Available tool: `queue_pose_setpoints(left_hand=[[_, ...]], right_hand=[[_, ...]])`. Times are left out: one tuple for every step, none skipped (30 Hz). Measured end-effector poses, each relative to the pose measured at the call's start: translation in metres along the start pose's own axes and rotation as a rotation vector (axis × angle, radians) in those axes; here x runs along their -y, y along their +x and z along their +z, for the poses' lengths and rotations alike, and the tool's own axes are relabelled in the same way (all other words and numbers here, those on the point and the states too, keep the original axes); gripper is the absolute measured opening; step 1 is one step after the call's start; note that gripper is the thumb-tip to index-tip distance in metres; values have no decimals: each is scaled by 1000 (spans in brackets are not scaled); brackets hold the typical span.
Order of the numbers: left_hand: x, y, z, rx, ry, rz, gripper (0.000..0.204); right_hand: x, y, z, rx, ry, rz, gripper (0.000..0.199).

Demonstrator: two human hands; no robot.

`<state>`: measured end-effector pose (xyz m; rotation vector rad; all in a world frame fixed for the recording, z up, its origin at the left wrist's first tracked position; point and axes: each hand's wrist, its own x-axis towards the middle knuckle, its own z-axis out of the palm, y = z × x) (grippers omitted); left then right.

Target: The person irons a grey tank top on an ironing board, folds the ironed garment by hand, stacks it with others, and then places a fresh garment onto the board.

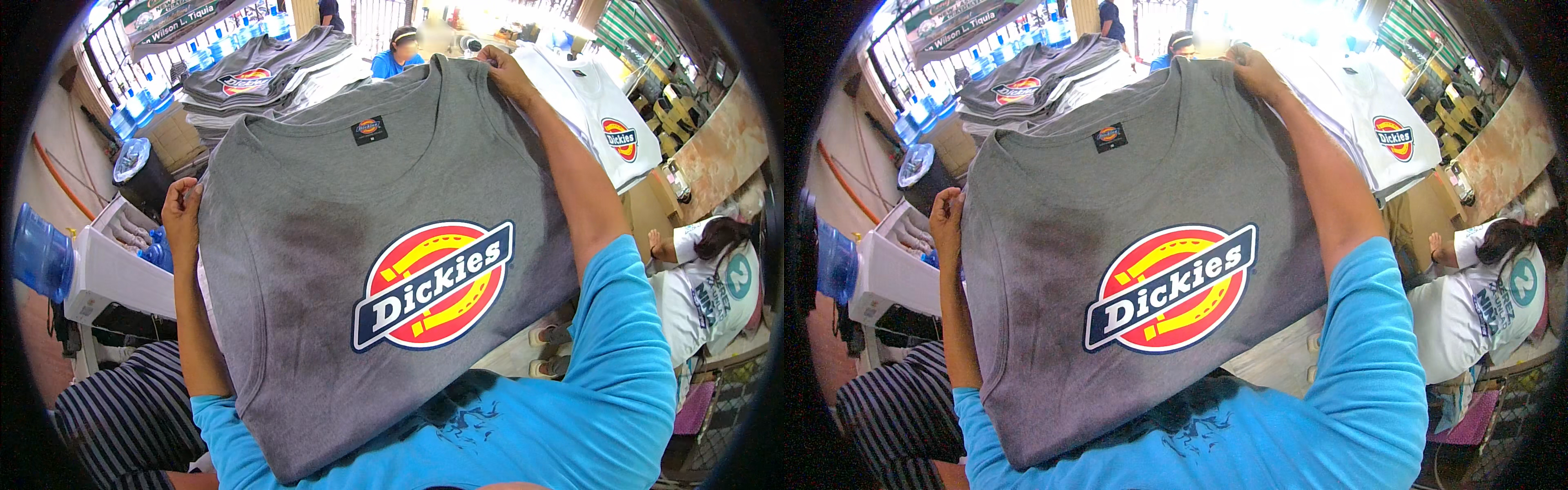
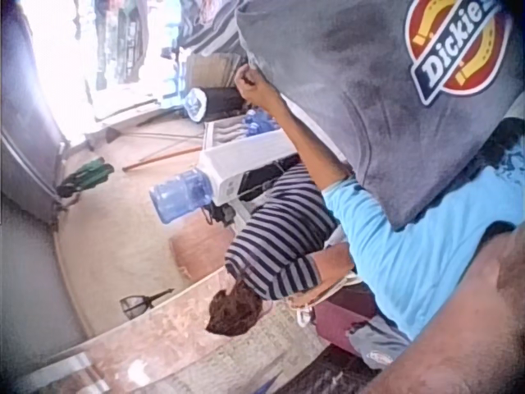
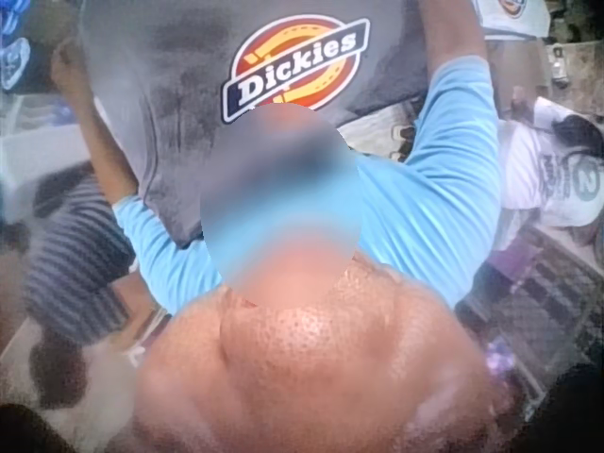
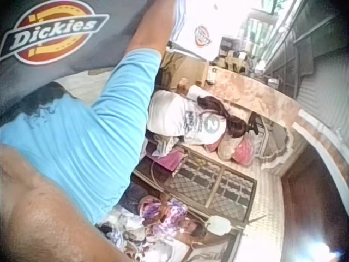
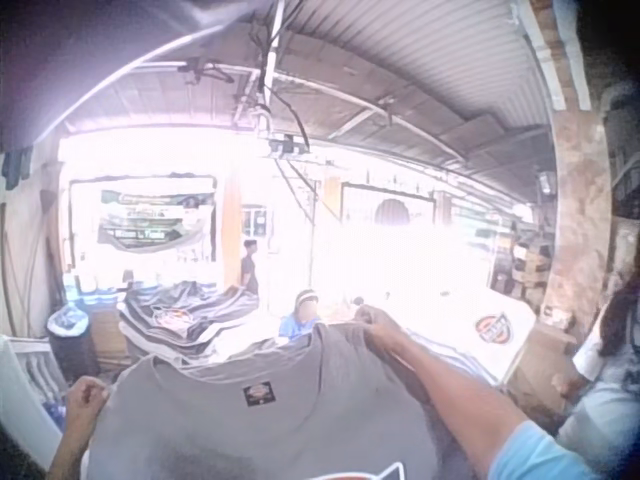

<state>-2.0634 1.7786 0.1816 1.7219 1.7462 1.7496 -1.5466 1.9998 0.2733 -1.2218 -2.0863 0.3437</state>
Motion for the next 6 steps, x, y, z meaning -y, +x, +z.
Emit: queue_pose_setpoints(left_hand=[[1, 0, 1, -2, 8, 18, 17], [3, 0, 0, -8, 21, 34, 17], [3, 0, -2, -14, 35, 50, 17], [4, 1, -5, -9, 59, 31, 18], [4, 2, -6, -1, 78, 13, 18], [4, 4, -7, 7, 96, -6, 19]], right_hand=[[0, -1, -2, -4, -89, 4, 34], [5, -4, -4, -5, -173, 4, 35], [10, -5, -4, -6, -257, 4, 36], [11, -4, -2, -10, -247, -22, 33], [8, -4, -5, -15, -242, -44, 31], [7, -3, -9, -20, -237, -66, 29]])
